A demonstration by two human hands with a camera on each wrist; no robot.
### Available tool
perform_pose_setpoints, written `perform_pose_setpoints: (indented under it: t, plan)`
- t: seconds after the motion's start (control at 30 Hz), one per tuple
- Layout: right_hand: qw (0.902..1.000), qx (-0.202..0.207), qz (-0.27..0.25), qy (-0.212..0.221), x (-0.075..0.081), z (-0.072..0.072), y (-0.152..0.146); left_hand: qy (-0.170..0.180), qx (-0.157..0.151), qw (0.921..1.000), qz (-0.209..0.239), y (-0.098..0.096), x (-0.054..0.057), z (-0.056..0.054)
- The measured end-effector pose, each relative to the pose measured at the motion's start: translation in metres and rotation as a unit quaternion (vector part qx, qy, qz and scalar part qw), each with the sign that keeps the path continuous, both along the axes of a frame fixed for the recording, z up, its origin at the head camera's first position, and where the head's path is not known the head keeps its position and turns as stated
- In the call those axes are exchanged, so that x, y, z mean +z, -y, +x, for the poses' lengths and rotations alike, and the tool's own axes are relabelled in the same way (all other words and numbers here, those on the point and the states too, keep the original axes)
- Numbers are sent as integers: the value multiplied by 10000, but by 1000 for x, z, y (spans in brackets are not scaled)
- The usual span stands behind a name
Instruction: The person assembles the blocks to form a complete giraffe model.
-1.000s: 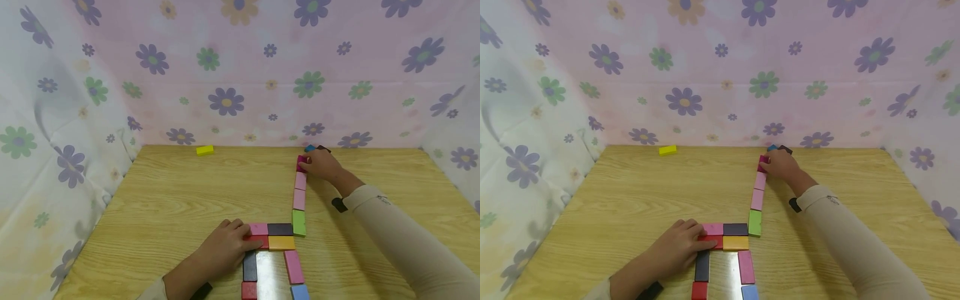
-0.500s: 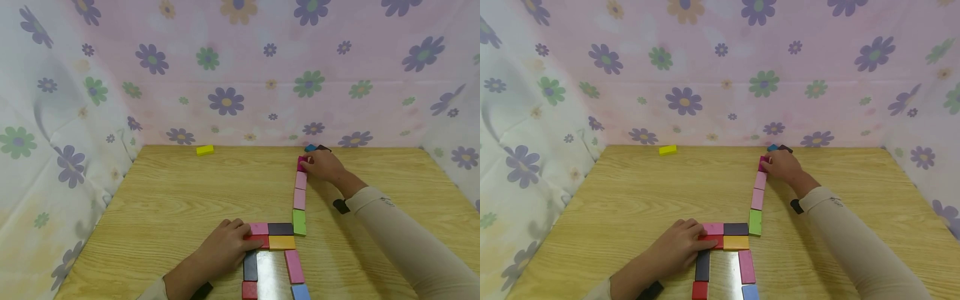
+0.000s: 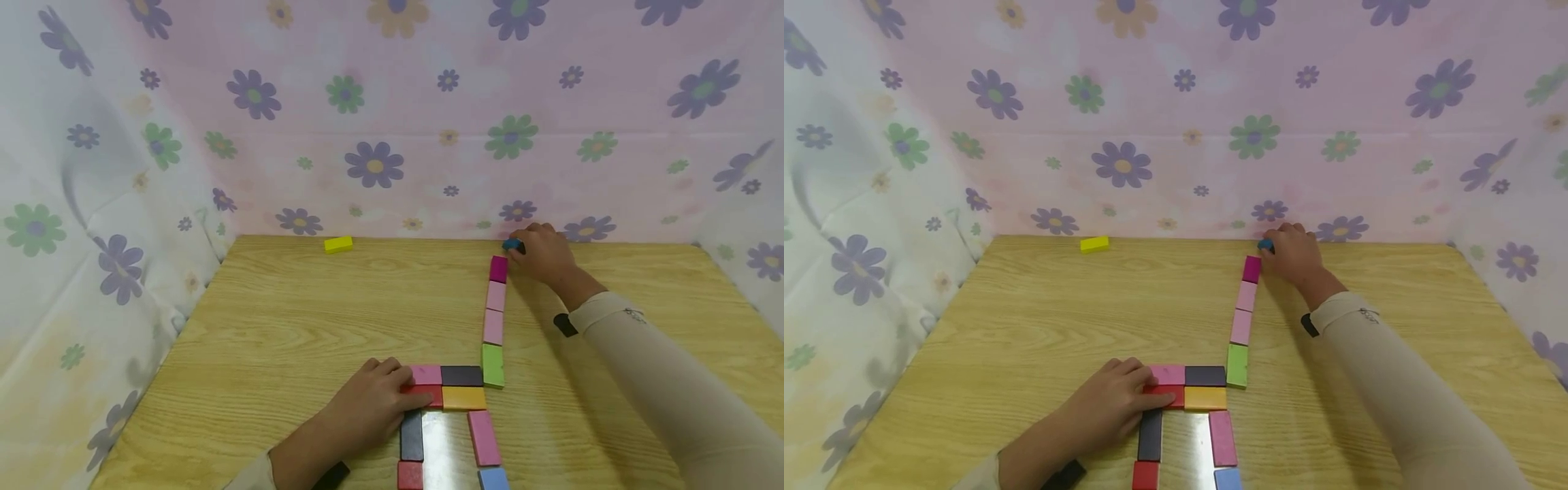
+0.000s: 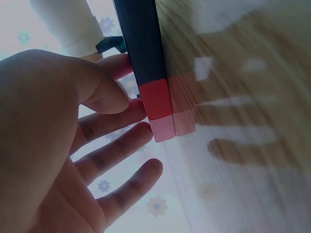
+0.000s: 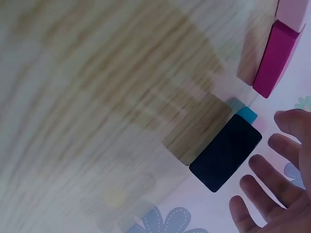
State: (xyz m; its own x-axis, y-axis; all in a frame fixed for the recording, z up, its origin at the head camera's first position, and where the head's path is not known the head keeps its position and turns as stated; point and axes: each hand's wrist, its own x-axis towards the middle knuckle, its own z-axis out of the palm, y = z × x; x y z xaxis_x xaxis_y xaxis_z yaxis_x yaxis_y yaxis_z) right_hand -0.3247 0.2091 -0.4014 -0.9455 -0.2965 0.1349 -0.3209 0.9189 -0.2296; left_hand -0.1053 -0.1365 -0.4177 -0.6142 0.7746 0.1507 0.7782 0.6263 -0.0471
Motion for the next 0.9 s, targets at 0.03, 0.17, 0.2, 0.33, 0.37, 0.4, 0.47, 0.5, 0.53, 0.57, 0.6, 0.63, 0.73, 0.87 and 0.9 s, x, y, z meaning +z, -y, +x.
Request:
perform_pose_setpoints:
  t: [0.03,0.17,0.2,0.33,0.37,0.4,0.47,0.5,0.53,0.57,0.6,0.63,0.73,0.87,0.9]
  plan:
    - [9999,-6,56,91,0,-2,0,-30,-6,10000,-6,0,0,0]
    - [9990,-59,215,387,1,-6,1,-73,-18,10000,-29,0,-1,0]
    - [9988,-76,254,422,1,-7,2,-68,-16,10000,-32,0,-1,0]
    - [9981,-113,336,505,1,-10,3,-57,-12,10000,-69,1,-1,-1]
    - [9980,-122,356,508,1,-11,3,-44,-10,10000,-86,1,-1,-1]
    - [9979,-125,375,510,1,-12,4,-38,-8,9999,-110,1,-1,-1]
    - [9978,-136,388,521,0,-12,3,-15,-7,9999,-150,1,-1,-1]
    - [9978,-142,384,522,0,-13,3,-5,-5,9999,-169,1,0,-1]
    - [9978,-144,367,527,-1,-13,3,4,-2,9998,-184,1,0,-1]
    - [9978,-149,338,543,-2,-14,3,7,0,9998,-198,1,0,-2]
    - [9979,-148,312,551,-2,-14,3,6,0,9998,-203,1,0,-2]
    - [9979,-151,279,560,-3,-15,3,10,1,9998,-193,1,0,-2]
    - [9980,-178,130,585,-5,-16,3,-6,-2,9999,-160,1,0,-2]
    - [9979,-226,-49,599,-7,-17,2,-31,-14,9999,-124,1,-1,-2]
    - [9978,-241,-93,608,-7,-17,2,-32,-13,9999,-125,1,-1,-2]
